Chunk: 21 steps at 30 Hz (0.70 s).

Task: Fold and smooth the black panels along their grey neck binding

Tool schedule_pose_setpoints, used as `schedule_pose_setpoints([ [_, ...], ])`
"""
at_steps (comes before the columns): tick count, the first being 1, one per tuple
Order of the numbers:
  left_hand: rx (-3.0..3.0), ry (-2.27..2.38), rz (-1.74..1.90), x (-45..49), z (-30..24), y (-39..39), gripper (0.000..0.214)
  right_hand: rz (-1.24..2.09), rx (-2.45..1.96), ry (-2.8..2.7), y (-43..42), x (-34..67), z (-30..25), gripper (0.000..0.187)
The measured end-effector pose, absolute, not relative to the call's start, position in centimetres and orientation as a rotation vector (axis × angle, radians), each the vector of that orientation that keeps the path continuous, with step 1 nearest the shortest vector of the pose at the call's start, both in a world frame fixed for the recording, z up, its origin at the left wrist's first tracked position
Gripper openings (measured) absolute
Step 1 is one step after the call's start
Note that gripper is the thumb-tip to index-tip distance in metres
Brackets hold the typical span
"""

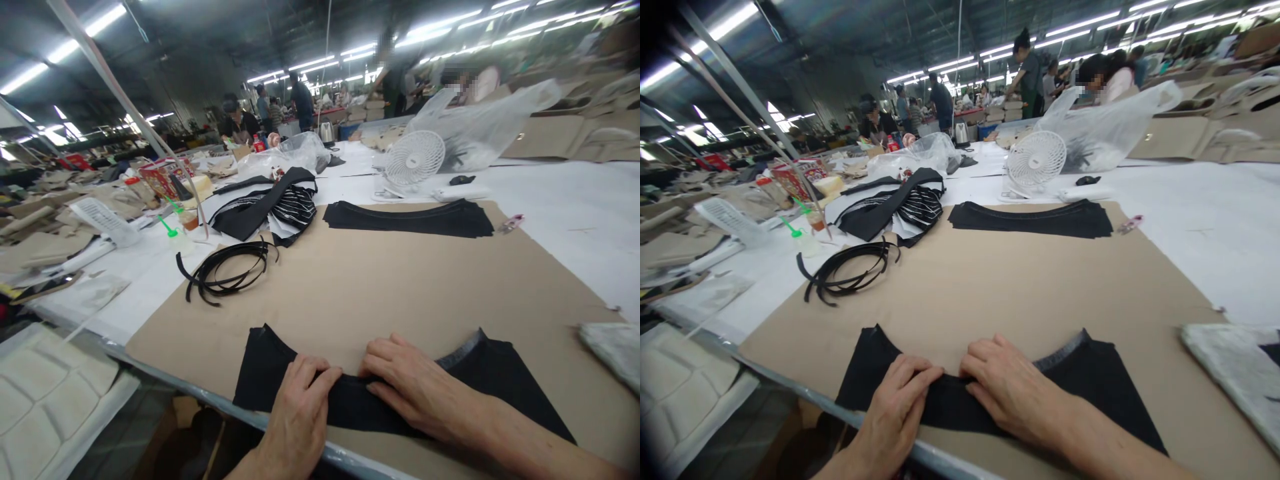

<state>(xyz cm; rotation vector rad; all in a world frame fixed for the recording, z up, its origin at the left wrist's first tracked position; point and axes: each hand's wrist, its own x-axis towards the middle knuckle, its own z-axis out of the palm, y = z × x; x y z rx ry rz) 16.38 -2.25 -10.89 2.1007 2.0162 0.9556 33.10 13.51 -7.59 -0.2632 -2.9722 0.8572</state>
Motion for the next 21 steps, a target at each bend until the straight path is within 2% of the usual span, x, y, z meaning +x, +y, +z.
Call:
schedule_pose_setpoints([
  [7,2.631,1.893,0.971,17.0,-11.4,-2.7,0.04,0.844,-0.259,-2.975,13.7,32.8,-7.3,0.014],
  [14,2.714,1.912,0.905,17.0,-12.4,-3.2,0.041,0.485,-0.039,-3.014,12.7,31.2,-7.5,0.005],
  [21,2.76,1.929,0.971,16.9,-12.7,-3.4,0.041,0.159,0.132,-3.029,12.4,29.9,-8.0,0.012],
])
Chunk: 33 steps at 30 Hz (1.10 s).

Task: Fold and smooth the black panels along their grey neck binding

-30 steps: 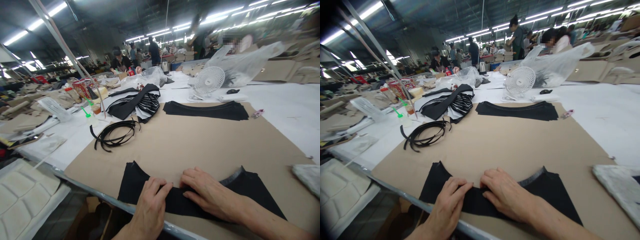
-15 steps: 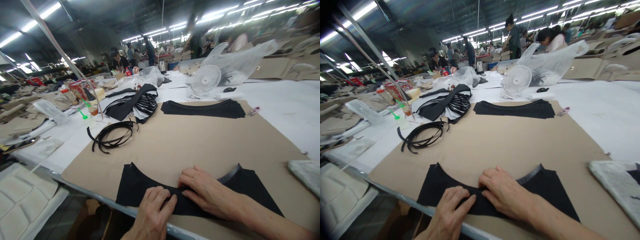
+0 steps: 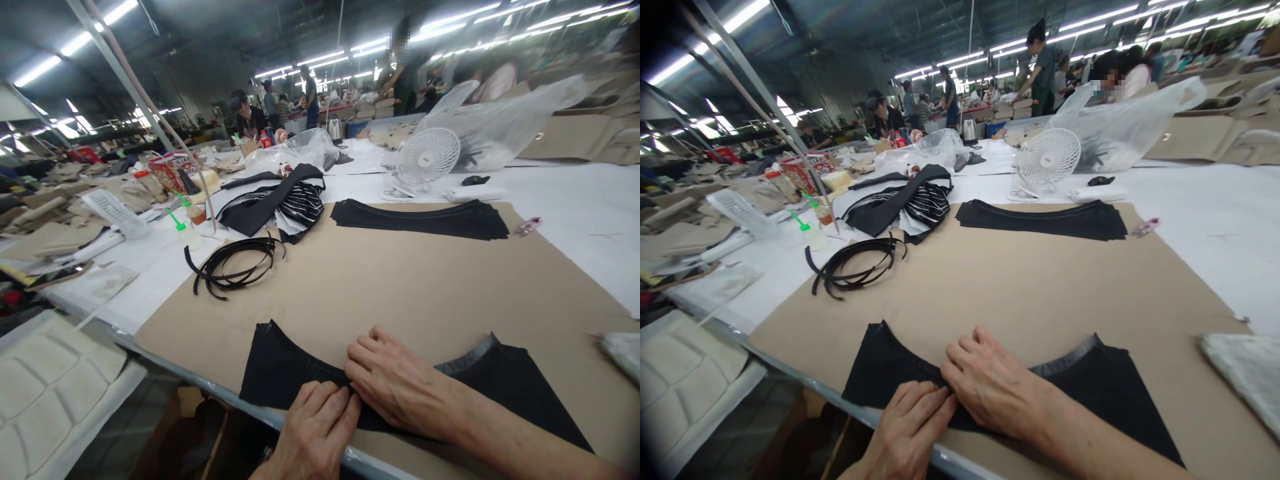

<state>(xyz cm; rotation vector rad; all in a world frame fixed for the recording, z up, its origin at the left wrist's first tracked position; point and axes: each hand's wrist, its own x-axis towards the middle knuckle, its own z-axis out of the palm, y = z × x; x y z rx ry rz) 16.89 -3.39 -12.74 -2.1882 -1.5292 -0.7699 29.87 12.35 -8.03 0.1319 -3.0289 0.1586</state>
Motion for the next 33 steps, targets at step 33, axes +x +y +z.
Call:
schedule_pose_setpoints([
  [33,-2.194,-1.591,-0.703,16.8,-12.8,-3.6,0.04,0.768,-0.25,-2.965,13.6,31.3,-6.2,0.016],
])
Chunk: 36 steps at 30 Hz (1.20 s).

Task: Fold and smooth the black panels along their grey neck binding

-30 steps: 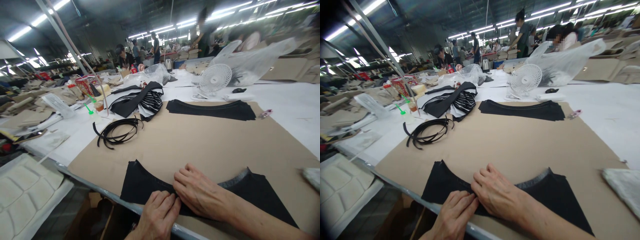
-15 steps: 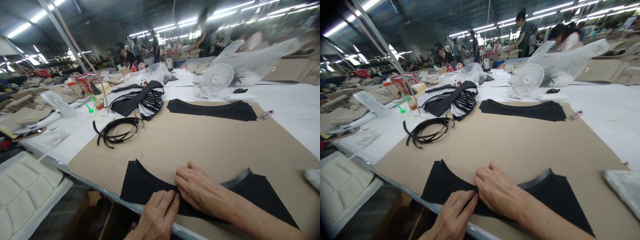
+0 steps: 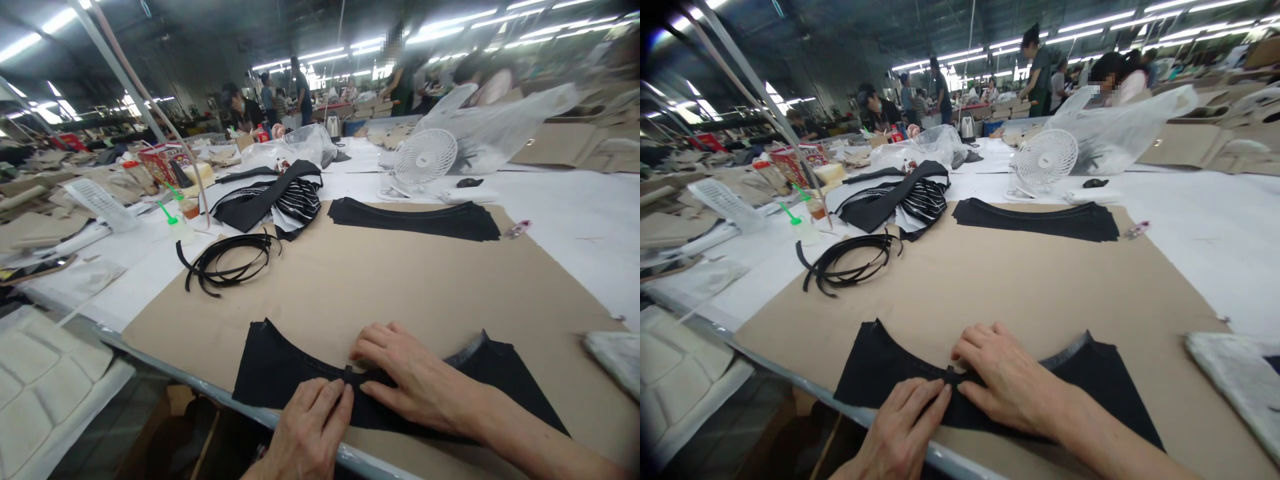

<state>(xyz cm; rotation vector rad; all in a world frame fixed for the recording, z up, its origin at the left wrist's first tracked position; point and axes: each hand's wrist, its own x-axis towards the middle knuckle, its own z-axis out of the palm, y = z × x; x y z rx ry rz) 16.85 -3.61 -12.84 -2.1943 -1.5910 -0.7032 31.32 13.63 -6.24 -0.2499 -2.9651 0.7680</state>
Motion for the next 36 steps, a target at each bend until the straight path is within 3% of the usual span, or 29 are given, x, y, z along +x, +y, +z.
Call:
schedule_pose_setpoints([
  [5,-2.186,-1.619,-0.709,17.0,-12.8,-3.7,0.039,0.475,-0.121,-3.049,12.8,31.0,-6.8,0.003],
  [13,-2.242,-1.622,-0.669,16.9,-12.7,-3.7,0.044,0.228,0.114,-3.048,12.8,30.6,-7.5,0.014],
  [23,-2.228,-1.606,-0.682,16.7,-12.6,-3.8,0.043,0.471,-0.194,-2.948,13.6,30.7,-7.0,0.016],
  [27,-2.21,-1.607,-0.674,16.8,-12.8,-3.7,0.042,0.587,-0.194,-2.94,13.2,31.0,-6.0,0.008],
  [36,-2.181,-1.611,-0.702,17.0,-13.3,-3.7,0.043,0.39,-0.327,-2.892,12.6,30.2,-7.5,0.008],
])
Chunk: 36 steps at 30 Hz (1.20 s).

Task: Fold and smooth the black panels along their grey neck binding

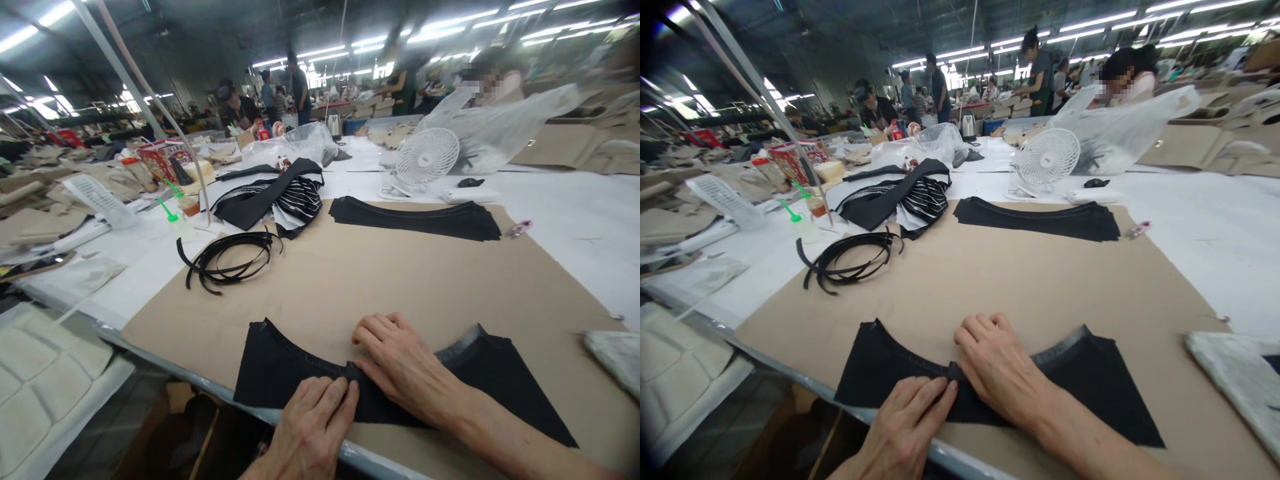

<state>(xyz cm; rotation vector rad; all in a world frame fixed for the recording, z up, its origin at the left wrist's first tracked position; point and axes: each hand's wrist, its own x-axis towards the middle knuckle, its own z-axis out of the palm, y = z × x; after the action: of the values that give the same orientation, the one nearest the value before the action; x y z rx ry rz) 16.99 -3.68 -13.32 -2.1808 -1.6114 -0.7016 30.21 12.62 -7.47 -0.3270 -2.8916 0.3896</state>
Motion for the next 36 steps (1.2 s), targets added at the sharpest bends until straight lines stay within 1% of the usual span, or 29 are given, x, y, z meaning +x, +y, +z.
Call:
schedule_pose_setpoints([
  [4,-2.192,-1.579,-0.708,16.9,-12.9,-3.7,0.041,0.509,-0.25,-2.847,11.9,30.3,-7.1,0.012],
  [6,-2.194,-1.57,-0.72,16.9,-12.8,-3.7,0.041,0.507,-0.209,-2.869,11.6,30.2,-7.0,0.01],
  [8,-2.197,-1.565,-0.736,16.8,-12.8,-3.8,0.041,0.413,-0.146,-2.91,11.4,30.0,-7.2,0.009],
  [13,-2.196,-1.57,-0.761,16.8,-12.9,-3.8,0.041,0.139,0.014,-2.937,11.3,29.2,-7.9,0.014],
  [19,-2.234,-1.582,-0.785,16.8,-13.1,-3.8,0.042,0.011,0.207,-2.961,11.4,28.7,-7.5,0.019],
  [25,-2.225,-1.596,-0.879,16.9,-13.3,-3.6,0.04,-0.144,0.337,-2.922,11.3,28.5,-7.5,0.016],
  [36,-2.219,-1.588,-0.763,16.7,-13.0,-3.9,0.041,-0.009,0.172,-2.886,12.7,28.2,-8.1,0.017],
])
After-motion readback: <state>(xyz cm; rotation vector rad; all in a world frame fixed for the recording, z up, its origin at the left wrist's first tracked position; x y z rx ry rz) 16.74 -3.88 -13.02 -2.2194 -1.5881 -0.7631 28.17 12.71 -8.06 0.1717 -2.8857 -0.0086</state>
